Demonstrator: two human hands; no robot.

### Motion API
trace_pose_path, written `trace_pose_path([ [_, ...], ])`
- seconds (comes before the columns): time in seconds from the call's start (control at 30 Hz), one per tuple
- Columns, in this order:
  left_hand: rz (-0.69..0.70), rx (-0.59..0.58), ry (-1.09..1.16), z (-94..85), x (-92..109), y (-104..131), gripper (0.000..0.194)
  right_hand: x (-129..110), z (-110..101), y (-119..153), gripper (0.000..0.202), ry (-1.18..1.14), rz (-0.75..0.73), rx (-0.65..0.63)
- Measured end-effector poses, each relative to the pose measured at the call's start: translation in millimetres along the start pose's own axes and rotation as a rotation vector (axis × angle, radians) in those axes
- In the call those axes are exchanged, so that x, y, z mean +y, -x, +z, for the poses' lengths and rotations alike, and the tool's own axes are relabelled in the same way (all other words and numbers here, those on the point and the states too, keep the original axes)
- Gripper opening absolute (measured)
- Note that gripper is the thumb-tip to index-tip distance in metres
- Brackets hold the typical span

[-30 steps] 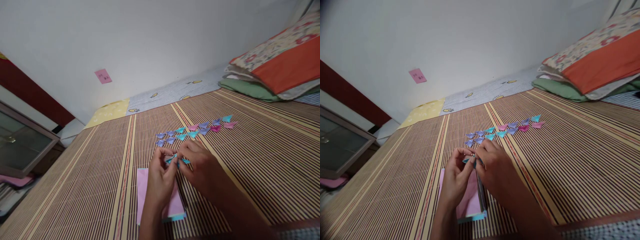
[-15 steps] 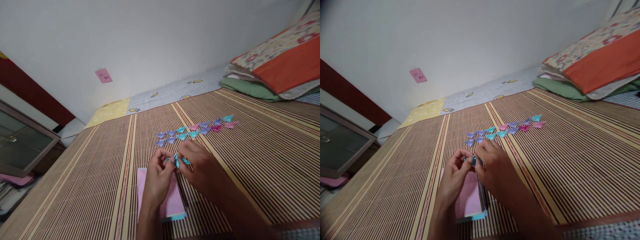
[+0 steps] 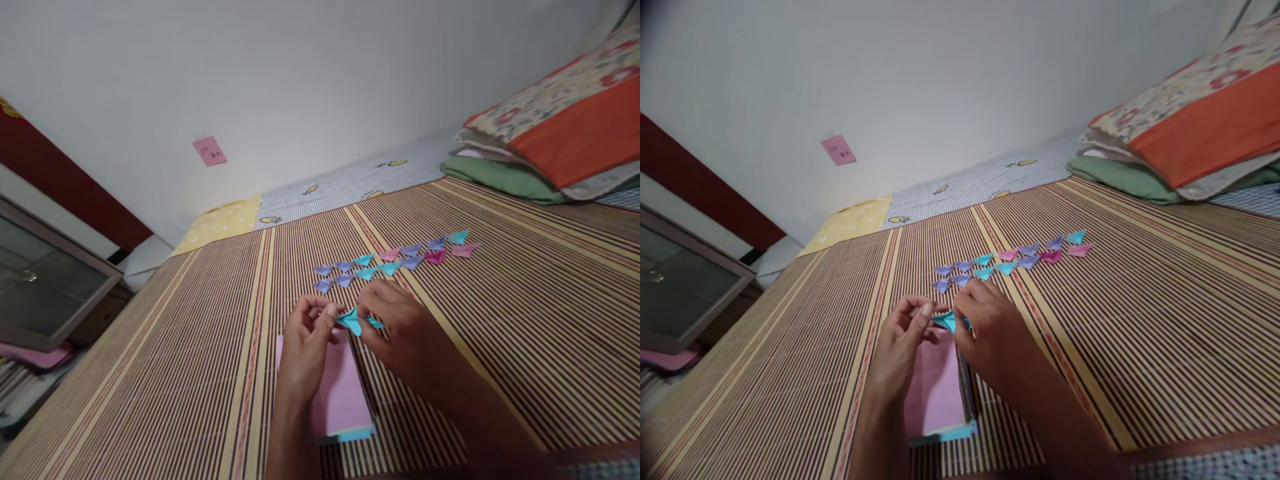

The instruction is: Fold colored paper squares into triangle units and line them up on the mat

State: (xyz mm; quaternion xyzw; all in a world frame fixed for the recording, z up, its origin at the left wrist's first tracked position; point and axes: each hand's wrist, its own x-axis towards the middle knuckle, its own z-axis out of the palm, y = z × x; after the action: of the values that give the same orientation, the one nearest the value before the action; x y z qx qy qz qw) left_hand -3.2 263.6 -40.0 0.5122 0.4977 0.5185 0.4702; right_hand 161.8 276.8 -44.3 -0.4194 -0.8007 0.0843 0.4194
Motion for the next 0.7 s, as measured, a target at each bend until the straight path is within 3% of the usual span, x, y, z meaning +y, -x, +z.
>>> trace_pose_path([
  [0.13,-0.026,-0.057,-0.026,-0.9,0,0,0.025,1,-3,0,0.020,-0.022,-0.015,-0.011],
  [0.23,-0.019,-0.003,-0.029,-3.4,-1,-1,0.025,10,-8,1,0.018,-0.066,-0.017,0.005],
  [0.47,0.016,0.154,0.014,-14.7,-1,-5,0.022,63,-24,10,0.016,0.020,0.097,0.107],
  [0.5,0.025,0.174,0.029,-15.5,-1,-5,0.022,72,-29,13,0.015,0.051,0.120,0.142],
  [0.63,0.040,0.186,0.045,-17.7,-1,-6,0.025,108,-60,28,0.007,0.184,0.322,0.480],
  [0.7,0.033,0.158,0.030,-18.6,0,-6,0.027,129,-81,36,0.009,0.219,0.359,0.492],
])
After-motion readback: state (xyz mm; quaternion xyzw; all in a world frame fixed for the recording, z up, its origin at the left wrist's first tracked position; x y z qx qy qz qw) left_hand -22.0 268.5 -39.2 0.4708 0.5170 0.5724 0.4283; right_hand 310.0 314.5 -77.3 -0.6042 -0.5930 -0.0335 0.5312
